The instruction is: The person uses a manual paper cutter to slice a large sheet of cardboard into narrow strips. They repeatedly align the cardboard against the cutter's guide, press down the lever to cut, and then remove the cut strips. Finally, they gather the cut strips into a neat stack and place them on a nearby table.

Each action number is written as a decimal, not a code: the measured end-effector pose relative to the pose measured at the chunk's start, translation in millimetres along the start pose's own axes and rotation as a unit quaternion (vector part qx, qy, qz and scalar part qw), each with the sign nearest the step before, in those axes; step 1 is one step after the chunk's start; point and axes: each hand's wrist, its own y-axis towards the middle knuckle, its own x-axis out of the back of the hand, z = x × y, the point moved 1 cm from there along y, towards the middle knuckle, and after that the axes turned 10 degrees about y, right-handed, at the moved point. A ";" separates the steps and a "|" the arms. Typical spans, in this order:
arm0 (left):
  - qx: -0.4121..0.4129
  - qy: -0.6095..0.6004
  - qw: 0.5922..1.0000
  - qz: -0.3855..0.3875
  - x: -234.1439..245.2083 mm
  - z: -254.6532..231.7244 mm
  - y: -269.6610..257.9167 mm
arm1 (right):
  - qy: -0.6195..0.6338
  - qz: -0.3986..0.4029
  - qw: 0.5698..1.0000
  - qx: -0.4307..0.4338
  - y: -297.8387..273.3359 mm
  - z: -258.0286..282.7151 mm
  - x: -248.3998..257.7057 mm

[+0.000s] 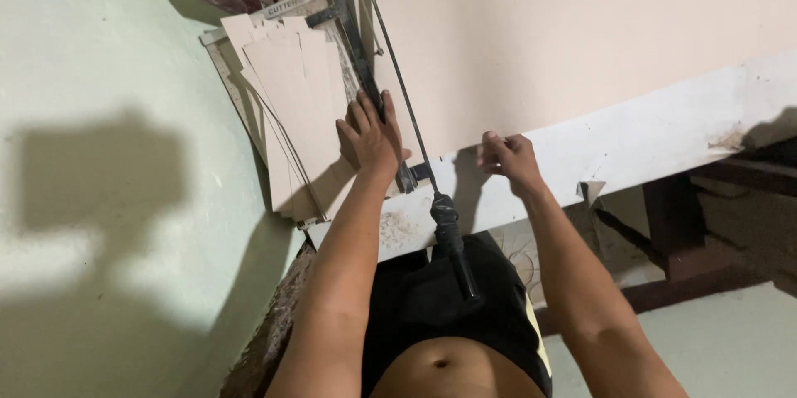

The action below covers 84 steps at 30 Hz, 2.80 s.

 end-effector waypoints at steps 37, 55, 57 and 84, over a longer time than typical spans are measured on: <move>-0.291 0.209 0.931 -0.073 -25.4 77.6 -65.1 | 0.254 -0.054 0.965 -0.032 2.7 -3.8 50.4; -0.017 -0.040 0.998 -0.045 12.0 8.9 -4.3 | 0.033 0.044 0.998 0.006 1.2 -6.4 16.8; -0.019 -0.050 0.998 -0.035 5.0 9.0 -1.1 | 0.026 0.043 0.999 0.002 -0.2 -9.5 14.3; 0.024 -0.002 1.000 -0.004 -15.9 -2.0 16.5 | -0.540 0.117 0.830 0.077 -158.9 -10.1 -72.9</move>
